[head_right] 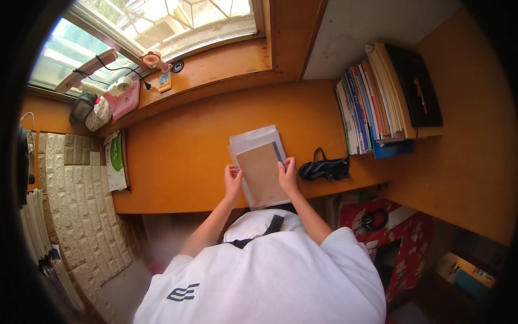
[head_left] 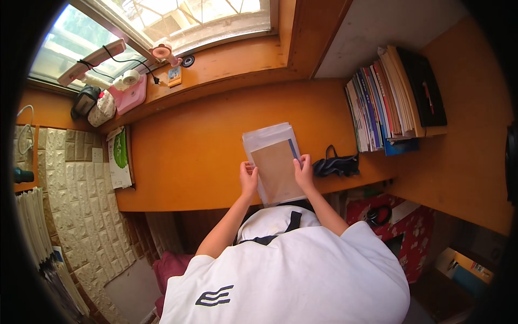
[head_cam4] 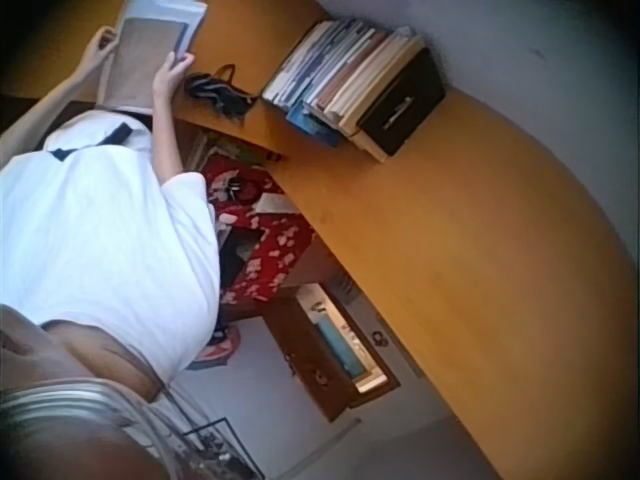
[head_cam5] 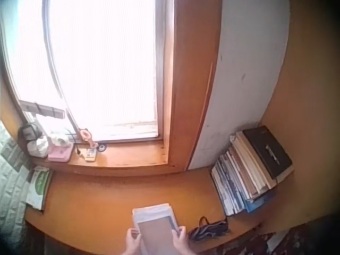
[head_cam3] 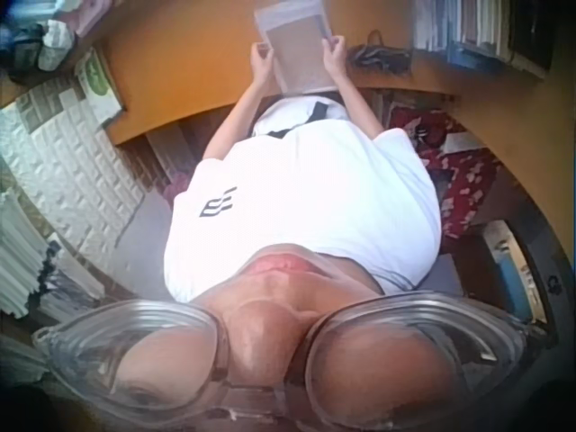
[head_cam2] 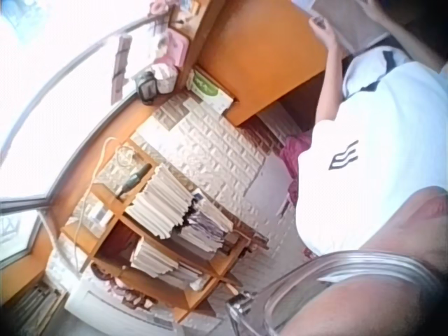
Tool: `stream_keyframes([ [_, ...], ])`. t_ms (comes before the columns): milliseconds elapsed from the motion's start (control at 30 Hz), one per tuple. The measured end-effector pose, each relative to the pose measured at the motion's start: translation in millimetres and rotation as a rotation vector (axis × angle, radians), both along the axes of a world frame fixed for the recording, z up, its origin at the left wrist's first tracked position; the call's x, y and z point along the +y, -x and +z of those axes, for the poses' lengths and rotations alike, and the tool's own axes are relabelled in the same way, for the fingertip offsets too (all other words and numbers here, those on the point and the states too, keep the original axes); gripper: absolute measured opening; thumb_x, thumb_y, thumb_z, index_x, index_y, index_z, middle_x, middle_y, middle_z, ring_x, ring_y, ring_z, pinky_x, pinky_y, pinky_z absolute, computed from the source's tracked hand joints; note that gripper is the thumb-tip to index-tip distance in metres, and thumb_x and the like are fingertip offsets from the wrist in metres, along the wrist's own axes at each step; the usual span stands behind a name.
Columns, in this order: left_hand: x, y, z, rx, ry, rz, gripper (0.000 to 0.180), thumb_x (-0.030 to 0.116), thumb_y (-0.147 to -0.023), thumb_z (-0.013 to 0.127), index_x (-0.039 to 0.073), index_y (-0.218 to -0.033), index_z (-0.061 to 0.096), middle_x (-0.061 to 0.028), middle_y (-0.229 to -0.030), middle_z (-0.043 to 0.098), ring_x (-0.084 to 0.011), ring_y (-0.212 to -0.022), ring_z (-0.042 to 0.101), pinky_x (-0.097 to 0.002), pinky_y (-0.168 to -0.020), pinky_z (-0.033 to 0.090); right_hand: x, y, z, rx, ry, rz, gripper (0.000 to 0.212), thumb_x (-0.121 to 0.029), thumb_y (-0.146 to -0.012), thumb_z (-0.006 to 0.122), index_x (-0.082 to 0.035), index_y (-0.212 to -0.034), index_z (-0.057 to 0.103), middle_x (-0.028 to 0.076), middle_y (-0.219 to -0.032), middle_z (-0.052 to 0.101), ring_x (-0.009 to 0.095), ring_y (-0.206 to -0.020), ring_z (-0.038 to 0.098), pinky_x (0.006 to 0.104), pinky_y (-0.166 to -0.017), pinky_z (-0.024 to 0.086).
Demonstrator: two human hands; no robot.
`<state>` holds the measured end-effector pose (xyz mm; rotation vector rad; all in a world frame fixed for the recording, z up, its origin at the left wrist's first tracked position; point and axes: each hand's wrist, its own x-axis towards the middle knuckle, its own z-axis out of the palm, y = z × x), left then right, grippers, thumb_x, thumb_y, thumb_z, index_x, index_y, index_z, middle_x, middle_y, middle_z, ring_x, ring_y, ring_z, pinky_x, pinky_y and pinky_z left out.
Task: The person organizes a cluttered desk by wiping the surface with a cloth, moving a small fan and other items, stacking papers and folders, and repositioning a computer monitor.
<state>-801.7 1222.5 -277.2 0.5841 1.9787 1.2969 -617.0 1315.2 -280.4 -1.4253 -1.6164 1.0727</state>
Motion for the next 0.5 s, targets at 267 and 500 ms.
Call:
stream_keyframes([
  [267,14,26,-27,-0.06,0.093,-0.004,0.024,0.002,-0.076,0.069,0.002,-0.095,0.054,-0.0072,-0.081,0.058,-0.0163,-0.073,0.057,-0.0296,-0.067,0.048,15,9,-11,-0.139,0.021,0.008,0.027,-0.021,-0.083,0.066,-0.004,-0.093,0.047,0.011,-0.078,0.053,0.024,-0.072,0.054,0.0356,-0.062,0.044],
  [500,5,22,-47,0.473,0.264,0.017,0.041,0.013,-0.073,0.075,0.002,-0.105,0.053,-0.0065,-0.08,0.06,-0.018,-0.071,0.059,-0.03,-0.064,0.049,20,14,1,-0.516,-0.05,-0.036,0.044,-0.031,-0.073,0.073,-0.002,-0.099,0.052,0.016,-0.1,0.054,0.035,-0.097,0.053,0.0417,-0.081,0.045],
])
